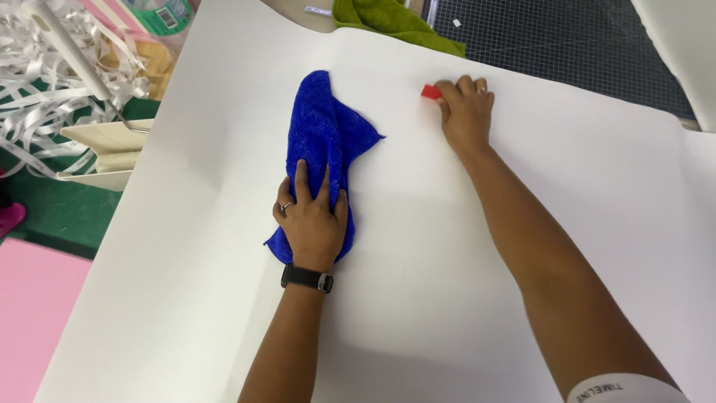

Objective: The person smooths a white adhesive film onto a tabletop using a red squeegee tool and a blue cloth.

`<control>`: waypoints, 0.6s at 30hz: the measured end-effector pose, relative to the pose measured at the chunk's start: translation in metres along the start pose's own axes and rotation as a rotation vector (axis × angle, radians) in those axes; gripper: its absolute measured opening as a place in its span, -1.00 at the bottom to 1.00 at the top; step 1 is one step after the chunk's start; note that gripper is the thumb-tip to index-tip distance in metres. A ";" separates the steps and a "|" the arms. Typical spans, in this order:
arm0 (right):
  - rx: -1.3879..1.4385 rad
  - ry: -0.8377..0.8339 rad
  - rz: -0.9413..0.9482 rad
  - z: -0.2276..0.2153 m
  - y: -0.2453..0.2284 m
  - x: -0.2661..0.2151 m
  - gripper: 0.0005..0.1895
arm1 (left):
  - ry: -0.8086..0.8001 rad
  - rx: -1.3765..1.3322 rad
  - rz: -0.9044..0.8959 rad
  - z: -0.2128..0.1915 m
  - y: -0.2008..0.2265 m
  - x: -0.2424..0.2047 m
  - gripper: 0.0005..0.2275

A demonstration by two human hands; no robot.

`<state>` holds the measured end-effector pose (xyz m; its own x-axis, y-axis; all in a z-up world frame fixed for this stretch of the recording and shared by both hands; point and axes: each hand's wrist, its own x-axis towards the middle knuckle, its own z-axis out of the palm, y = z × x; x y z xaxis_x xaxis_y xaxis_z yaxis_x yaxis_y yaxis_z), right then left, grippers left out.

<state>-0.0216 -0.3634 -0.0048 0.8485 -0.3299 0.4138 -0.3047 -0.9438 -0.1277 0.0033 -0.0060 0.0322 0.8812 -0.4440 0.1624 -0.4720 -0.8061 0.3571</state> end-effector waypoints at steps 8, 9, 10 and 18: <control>0.000 0.028 -0.059 0.012 -0.020 0.005 -0.78 | -0.012 -0.031 -0.058 -0.009 -0.022 -0.001 -0.54; -0.043 0.063 -0.039 0.013 -0.025 0.011 -0.77 | 0.049 -0.026 -0.023 -0.009 -0.024 -0.005 -0.54; -0.087 0.109 -0.021 0.013 -0.028 0.024 -0.76 | 0.120 -0.021 0.017 -0.009 -0.025 -0.002 -0.54; -0.011 0.087 -0.083 0.016 -0.081 0.030 -0.76 | 0.147 -0.063 0.033 -0.017 -0.035 -0.029 -0.56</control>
<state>0.0353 -0.2968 0.0037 0.8307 -0.2470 0.4990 -0.2397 -0.9676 -0.0798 -0.0053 0.0418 0.0306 0.8622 -0.4039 0.3057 -0.5017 -0.7638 0.4060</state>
